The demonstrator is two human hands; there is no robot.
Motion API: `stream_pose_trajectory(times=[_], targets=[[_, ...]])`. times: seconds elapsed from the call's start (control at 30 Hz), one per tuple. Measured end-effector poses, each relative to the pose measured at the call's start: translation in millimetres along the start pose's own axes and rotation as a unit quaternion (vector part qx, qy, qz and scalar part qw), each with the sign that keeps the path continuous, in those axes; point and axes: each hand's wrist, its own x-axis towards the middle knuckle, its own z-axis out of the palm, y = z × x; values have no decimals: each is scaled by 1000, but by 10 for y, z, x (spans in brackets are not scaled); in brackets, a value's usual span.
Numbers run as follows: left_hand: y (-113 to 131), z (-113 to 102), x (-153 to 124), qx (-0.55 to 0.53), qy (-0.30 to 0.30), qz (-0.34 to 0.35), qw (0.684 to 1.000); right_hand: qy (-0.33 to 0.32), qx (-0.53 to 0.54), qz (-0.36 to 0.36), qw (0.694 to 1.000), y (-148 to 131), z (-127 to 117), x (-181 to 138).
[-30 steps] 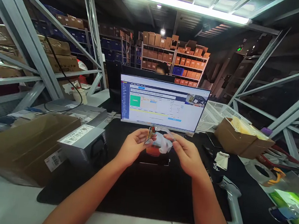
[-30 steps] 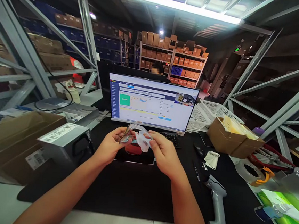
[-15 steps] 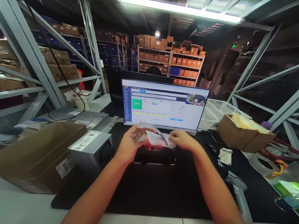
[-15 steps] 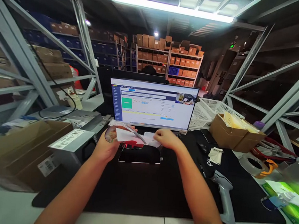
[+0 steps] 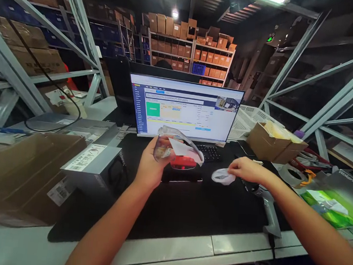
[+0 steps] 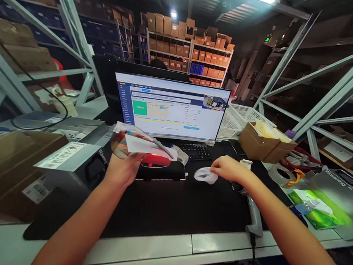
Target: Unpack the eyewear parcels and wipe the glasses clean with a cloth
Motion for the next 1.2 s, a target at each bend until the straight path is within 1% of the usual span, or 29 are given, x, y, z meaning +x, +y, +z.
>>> stream_pose_trajectory(times=[0.07,0.17,0.27,0.37,0.43,0.5,0.57,0.63,0.77,0.9,0.97,1.1,1.13,1.2], targets=[[-109,87,-71,-1,-8,-9,1000,-34,-44,14,998,-172,150,-24],[-192,209,-187,18,-28,-35,999,-37,-81,8,996,-540,199,-46],[-186,254,-249,37,-24,-37,998,-38,-51,-22,998,-829,248,-16],[-144,229,-233,39,14,-18,999,-39,-4,-39,998,-958,377,74],[-120,205,-201,21,32,-23,999,-2,15,-48,999,-989,478,141],[-108,193,-170,-6,35,-51,998,50,20,-67,996,-1002,565,191],[-109,199,-143,-33,44,-76,996,88,27,-89,992,-1006,628,216],[-119,221,-121,-65,78,-82,991,100,43,-108,988,-1005,675,225],[-135,291,-86,-137,157,-67,976,123,74,-134,981,-1006,778,246],[-135,332,-77,-152,216,-46,963,132,81,-137,978,-1004,906,299],[-128,323,-82,-144,213,-47,965,136,90,-126,979,-994,953,323],[-121,282,-90,-104,144,-98,979,189,125,-82,971,-985,998,336],[-126,277,-91,-96,135,-98,981,204,134,-71,967,-990,1004,335],[-151,277,-93,-96,142,-66,983,223,150,-54,962,-1005,1021,335]])
